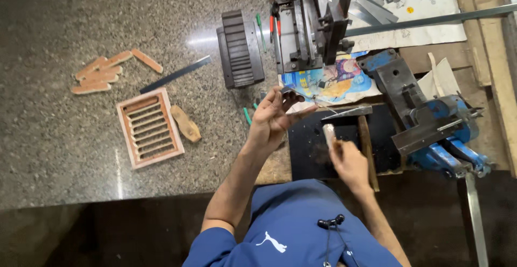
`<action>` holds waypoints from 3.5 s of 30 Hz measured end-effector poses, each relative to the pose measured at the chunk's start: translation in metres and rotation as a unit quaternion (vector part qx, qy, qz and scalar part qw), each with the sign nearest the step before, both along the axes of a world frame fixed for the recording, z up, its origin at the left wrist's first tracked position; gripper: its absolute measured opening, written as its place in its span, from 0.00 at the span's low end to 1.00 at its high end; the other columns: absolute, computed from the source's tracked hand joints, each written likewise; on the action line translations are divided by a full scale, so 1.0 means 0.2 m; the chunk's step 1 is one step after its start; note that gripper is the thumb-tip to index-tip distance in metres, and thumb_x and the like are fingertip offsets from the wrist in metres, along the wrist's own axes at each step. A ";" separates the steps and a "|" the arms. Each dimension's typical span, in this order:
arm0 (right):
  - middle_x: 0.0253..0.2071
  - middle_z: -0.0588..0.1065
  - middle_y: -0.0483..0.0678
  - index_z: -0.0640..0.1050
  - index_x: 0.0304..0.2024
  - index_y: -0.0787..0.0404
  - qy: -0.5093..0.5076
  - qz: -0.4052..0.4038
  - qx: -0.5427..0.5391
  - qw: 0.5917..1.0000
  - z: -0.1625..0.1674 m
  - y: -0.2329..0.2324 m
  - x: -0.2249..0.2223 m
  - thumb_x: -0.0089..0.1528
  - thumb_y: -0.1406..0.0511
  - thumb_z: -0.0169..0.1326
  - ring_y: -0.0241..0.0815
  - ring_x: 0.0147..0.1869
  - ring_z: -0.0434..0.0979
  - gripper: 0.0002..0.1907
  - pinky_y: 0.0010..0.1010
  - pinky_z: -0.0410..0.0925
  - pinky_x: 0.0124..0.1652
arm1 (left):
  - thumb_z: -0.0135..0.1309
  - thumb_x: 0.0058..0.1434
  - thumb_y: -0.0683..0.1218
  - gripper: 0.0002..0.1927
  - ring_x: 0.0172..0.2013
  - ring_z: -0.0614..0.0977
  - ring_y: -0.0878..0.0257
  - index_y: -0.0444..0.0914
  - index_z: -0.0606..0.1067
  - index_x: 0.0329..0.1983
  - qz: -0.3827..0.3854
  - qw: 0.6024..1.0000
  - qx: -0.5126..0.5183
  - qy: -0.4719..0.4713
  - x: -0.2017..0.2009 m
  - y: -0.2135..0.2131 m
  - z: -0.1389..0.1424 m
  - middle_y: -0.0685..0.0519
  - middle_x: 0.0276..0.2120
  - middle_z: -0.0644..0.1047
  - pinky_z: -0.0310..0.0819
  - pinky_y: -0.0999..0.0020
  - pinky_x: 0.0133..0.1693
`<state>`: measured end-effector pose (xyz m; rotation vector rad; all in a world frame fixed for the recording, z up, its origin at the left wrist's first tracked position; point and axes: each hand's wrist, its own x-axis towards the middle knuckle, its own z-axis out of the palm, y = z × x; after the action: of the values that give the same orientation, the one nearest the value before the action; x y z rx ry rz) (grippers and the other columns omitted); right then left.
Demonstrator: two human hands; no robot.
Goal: The person repeatedly cuts small wooden pieces using a manual miter saw. They place each piece into the saw, pull the handle to cut, remove the piece, and inspect it before repeating the process with additional pieces.
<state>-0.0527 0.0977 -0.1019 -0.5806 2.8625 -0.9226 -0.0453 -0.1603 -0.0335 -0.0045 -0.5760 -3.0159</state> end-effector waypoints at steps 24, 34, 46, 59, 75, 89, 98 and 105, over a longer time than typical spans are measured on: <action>0.43 0.78 0.50 0.79 0.54 0.64 0.192 0.054 -0.133 0.971 0.77 -0.08 0.20 0.59 0.71 0.69 0.45 0.42 0.83 0.21 0.32 0.74 0.40 | 0.51 0.76 0.49 0.12 0.54 0.76 0.66 0.37 0.72 0.56 -0.061 0.990 -0.113 -0.056 0.25 0.30 0.11 0.54 0.51 0.75 0.72 0.60 0.60; 0.41 0.78 0.50 0.81 0.53 0.63 0.184 0.052 -0.096 0.977 0.75 -0.04 0.23 0.55 0.71 0.70 0.46 0.40 0.81 0.23 0.33 0.73 0.38 | 0.50 0.76 0.47 0.10 0.55 0.79 0.61 0.37 0.72 0.54 -0.033 0.990 -0.125 -0.056 0.26 0.33 0.14 0.51 0.51 0.76 0.73 0.53 0.61; 0.39 0.76 0.48 0.81 0.52 0.64 0.224 0.050 -0.118 0.966 0.77 -0.01 0.25 0.57 0.69 0.72 0.43 0.35 0.80 0.22 0.31 0.70 0.33 | 0.49 0.77 0.46 0.11 0.56 0.78 0.62 0.35 0.71 0.57 -0.048 0.991 -0.114 -0.055 0.30 0.37 0.20 0.52 0.52 0.76 0.73 0.56 0.61; 0.35 0.74 0.49 0.79 0.56 0.70 0.331 0.080 -0.033 0.940 0.69 0.02 0.29 0.59 0.70 0.69 0.45 0.34 0.77 0.23 0.35 0.69 0.32 | 0.51 0.77 0.43 0.12 0.58 0.74 0.65 0.32 0.69 0.58 -0.050 0.975 -0.215 -0.008 0.36 0.35 0.25 0.52 0.55 0.72 0.69 0.67 0.61; 0.40 0.75 0.53 0.79 0.55 0.71 0.339 0.075 -0.038 0.937 0.64 0.04 0.28 0.59 0.69 0.70 0.47 0.39 0.78 0.23 0.35 0.72 0.36 | 0.56 0.71 0.36 0.16 0.54 0.79 0.67 0.29 0.70 0.60 0.017 0.922 -0.386 0.011 0.33 0.37 0.23 0.50 0.55 0.74 0.76 0.72 0.57; 0.51 0.79 0.58 0.74 0.61 0.75 -0.262 -0.078 -0.469 0.840 0.47 0.13 0.28 0.67 0.75 0.53 0.44 0.54 0.82 0.19 0.36 0.77 0.55 | 0.49 0.76 0.45 0.16 0.59 0.80 0.59 0.32 0.69 0.62 -0.024 0.949 -0.312 -0.037 0.26 0.38 0.26 0.44 0.61 0.76 0.76 0.61 0.62; 0.49 0.80 0.59 0.74 0.60 0.75 -0.255 -0.069 -0.474 0.840 0.46 0.14 0.27 0.66 0.74 0.54 0.46 0.53 0.82 0.19 0.38 0.77 0.54 | 0.50 0.77 0.45 0.17 0.58 0.80 0.60 0.29 0.71 0.62 -0.001 0.942 -0.333 -0.044 0.24 0.40 0.23 0.43 0.61 0.77 0.76 0.63 0.61; 0.48 0.81 0.58 0.75 0.58 0.75 -0.240 -0.045 -0.447 0.860 0.43 0.20 0.24 0.66 0.74 0.55 0.44 0.52 0.83 0.17 0.36 0.77 0.54 | 0.51 0.76 0.44 0.18 0.62 0.79 0.58 0.30 0.68 0.64 0.011 0.945 -0.326 -0.009 0.23 0.43 0.19 0.43 0.64 0.75 0.75 0.62 0.65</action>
<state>-0.0047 0.1370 -0.0154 -0.1880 1.9087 -2.0687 0.0001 -0.0733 0.0039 -0.0057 -1.5212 -2.6516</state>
